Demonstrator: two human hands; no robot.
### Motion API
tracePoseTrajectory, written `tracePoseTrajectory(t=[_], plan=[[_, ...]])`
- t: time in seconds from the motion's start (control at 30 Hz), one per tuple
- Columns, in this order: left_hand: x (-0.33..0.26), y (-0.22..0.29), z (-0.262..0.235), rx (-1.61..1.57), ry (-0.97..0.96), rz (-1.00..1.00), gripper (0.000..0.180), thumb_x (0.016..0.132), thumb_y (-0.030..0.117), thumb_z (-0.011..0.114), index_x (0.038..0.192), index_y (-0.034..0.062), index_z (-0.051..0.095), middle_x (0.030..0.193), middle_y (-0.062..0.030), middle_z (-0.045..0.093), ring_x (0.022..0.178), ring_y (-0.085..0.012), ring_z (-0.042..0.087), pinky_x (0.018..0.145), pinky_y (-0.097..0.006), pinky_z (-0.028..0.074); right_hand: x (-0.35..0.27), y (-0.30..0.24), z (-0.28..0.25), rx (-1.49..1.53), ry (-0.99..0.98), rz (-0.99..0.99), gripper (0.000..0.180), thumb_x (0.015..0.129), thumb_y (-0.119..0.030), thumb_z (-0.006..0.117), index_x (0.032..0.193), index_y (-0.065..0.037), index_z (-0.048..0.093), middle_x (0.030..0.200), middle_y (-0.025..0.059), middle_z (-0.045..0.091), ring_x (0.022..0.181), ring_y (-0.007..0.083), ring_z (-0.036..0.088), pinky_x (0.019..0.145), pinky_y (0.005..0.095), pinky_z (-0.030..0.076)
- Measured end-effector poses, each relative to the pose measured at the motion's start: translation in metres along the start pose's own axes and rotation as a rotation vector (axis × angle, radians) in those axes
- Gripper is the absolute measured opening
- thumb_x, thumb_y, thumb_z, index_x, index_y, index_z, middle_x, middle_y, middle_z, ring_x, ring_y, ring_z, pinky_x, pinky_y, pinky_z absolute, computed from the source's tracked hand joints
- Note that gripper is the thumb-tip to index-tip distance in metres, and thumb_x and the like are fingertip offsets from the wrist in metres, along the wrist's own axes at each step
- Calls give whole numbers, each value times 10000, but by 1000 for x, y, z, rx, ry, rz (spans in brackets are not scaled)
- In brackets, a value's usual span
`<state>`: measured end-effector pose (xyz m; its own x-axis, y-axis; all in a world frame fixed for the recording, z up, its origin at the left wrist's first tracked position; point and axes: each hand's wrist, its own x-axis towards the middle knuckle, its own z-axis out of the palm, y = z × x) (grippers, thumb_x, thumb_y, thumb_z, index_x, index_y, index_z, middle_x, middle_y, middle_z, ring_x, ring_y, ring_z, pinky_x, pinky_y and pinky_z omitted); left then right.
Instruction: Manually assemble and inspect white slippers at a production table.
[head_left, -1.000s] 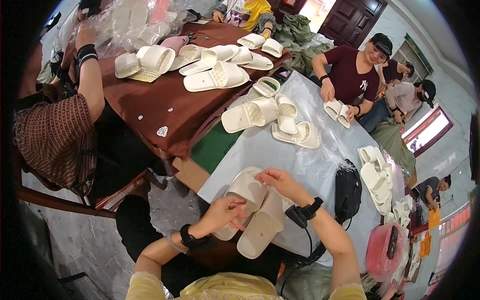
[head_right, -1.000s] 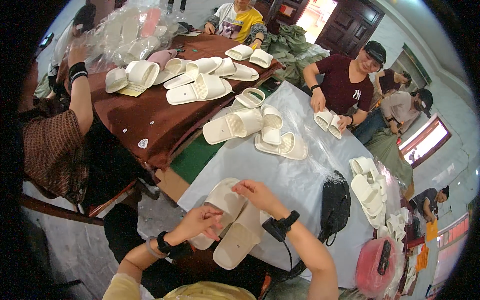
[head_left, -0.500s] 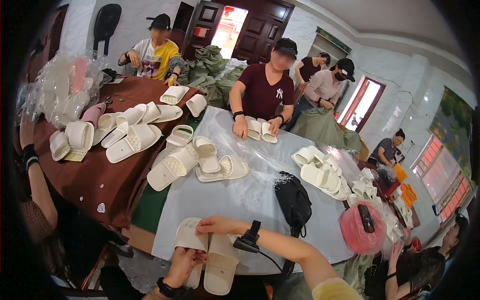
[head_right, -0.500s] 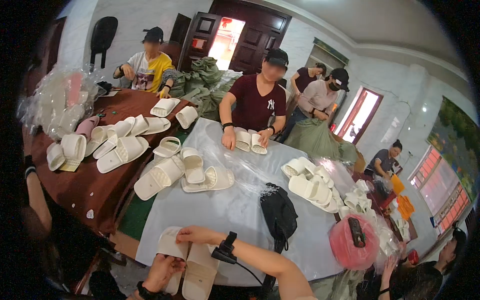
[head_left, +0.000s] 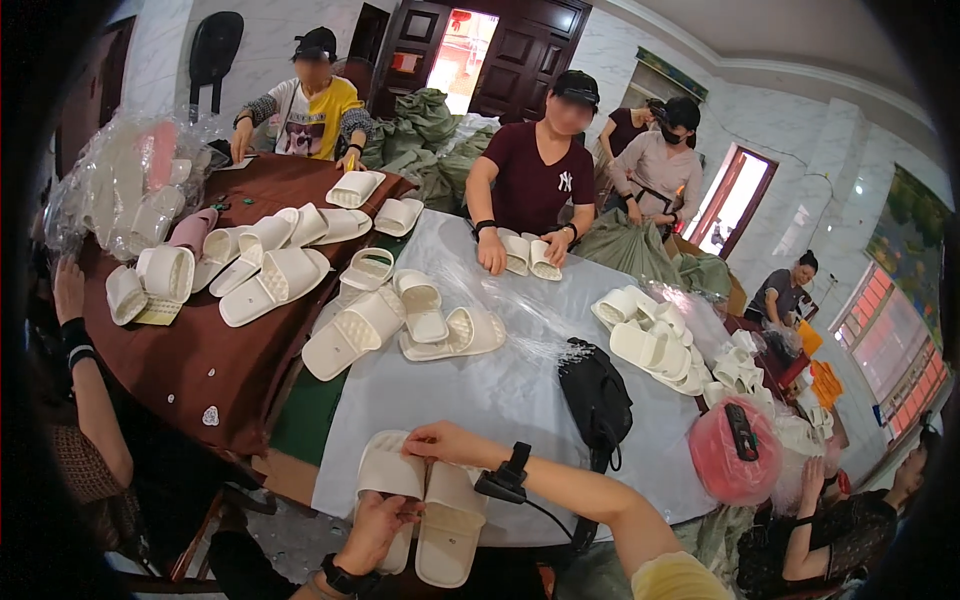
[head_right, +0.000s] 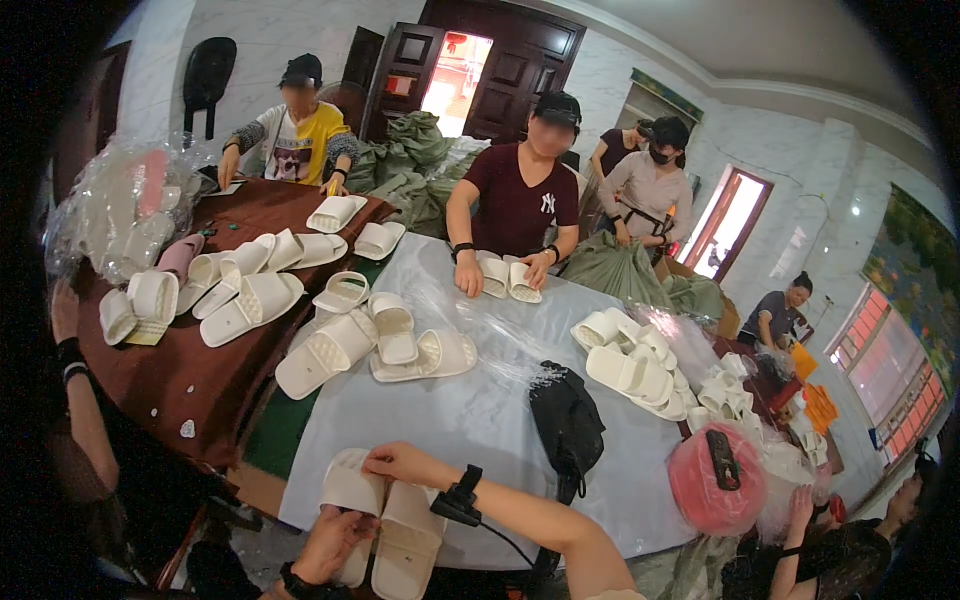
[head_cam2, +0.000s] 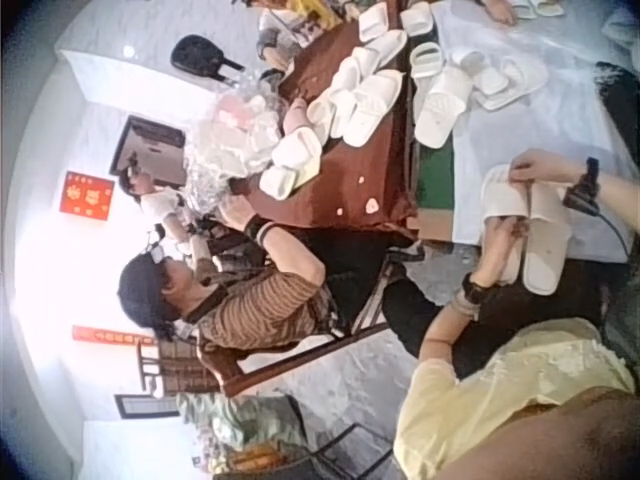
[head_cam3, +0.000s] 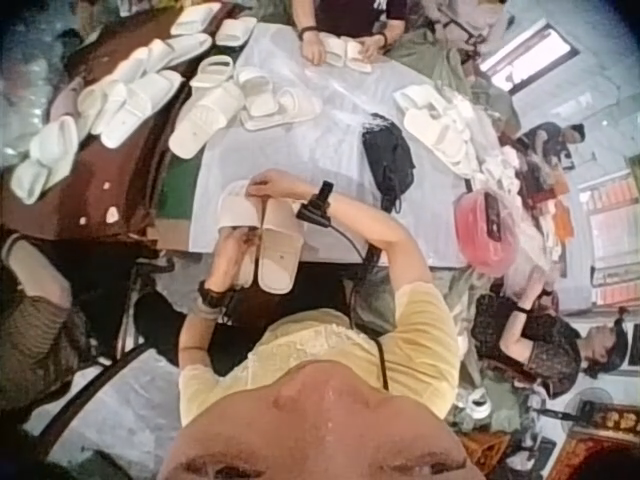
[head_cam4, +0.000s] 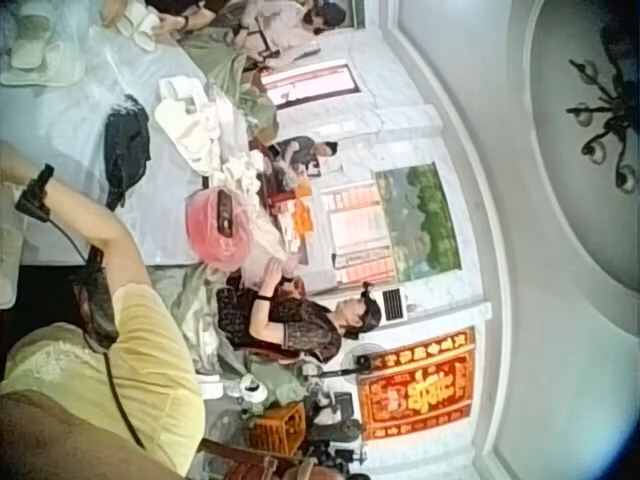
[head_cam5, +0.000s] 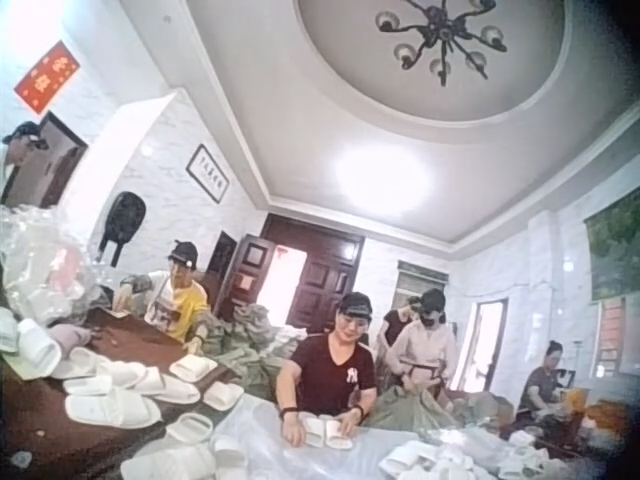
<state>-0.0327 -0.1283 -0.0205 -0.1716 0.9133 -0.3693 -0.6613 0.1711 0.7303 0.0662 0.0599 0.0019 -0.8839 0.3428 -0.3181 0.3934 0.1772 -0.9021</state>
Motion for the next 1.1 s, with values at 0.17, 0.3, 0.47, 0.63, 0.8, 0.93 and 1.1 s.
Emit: tracePoseTrajectory(t=[0.17, 0.3, 0.47, 0.63, 0.8, 0.93, 1.1], plan=[[0, -2, -1, -22, -18, 4, 269, 853, 32, 442, 1116, -17, 422, 996, -115, 555, 859, -198, 587, 700, -304, 464, 0, 5, 0, -201, 130, -132, 220, 827, -208, 608, 959, -38, 652, 841, 46, 629, 746, 129, 575, 664, 253, 459], [-9, 2, 6, -87, -11, -26, 295, 845, 33, 478, 1130, -8, 414, 1012, -101, 539, 936, -197, 544, 775, -313, 440, -3, 0, 1, -398, 231, -249, 167, 762, -119, 648, 922, -75, 669, 848, 82, 632, 732, 184, 609, 654, 266, 466], [-29, 9, 23, -112, 0, 40, 331, 798, 5, 514, 1119, 2, 434, 997, -76, 513, 980, -169, 485, 850, -292, 385, -11, 0, -4, -408, 406, -350, 160, 751, -73, 643, 909, -72, 671, 819, 69, 628, 710, 187, 608, 658, 271, 471], [-54, 11, 34, -46, 174, 247, 386, 771, -27, 536, 1144, -1, 438, 1030, -99, 503, 960, -171, 477, 889, -273, 360, -34, -23, 7, -293, 592, -420, 191, 752, -22, 627, 933, -71, 663, 823, 61, 619, 730, 176, 608, 662, 249, 473], [-3, 33, 31, 1125, 174, 1057, 255, 818, 23, 546, 1072, 0, 528, 1052, -171, 549, 923, -235, 556, 765, -313, 455, -57, -22, 36, -229, 546, -550, 218, 766, -2, 618, 968, -75, 658, 889, 70, 615, 787, 150, 604, 669, 234, 471], [12, 21, 21, 831, -9, 533, 211, 816, 33, 569, 1027, 17, 574, 955, -157, 595, 847, -223, 599, 688, -304, 481, -60, -25, 49, -141, 530, -518, 213, 780, -10, 612, 981, -69, 655, 889, 75, 610, 819, 154, 601, 684, 240, 475], [21, 23, 29, 831, 75, 739, 174, 838, 95, 591, 967, -21, 604, 842, -71, 627, 776, -143, 610, 652, -241, 471, -61, -10, 45, 195, 600, -422, 220, 810, 40, 544, 1009, -12, 621, 932, 81, 597, 839, 160, 585, 714, 251, 469]])
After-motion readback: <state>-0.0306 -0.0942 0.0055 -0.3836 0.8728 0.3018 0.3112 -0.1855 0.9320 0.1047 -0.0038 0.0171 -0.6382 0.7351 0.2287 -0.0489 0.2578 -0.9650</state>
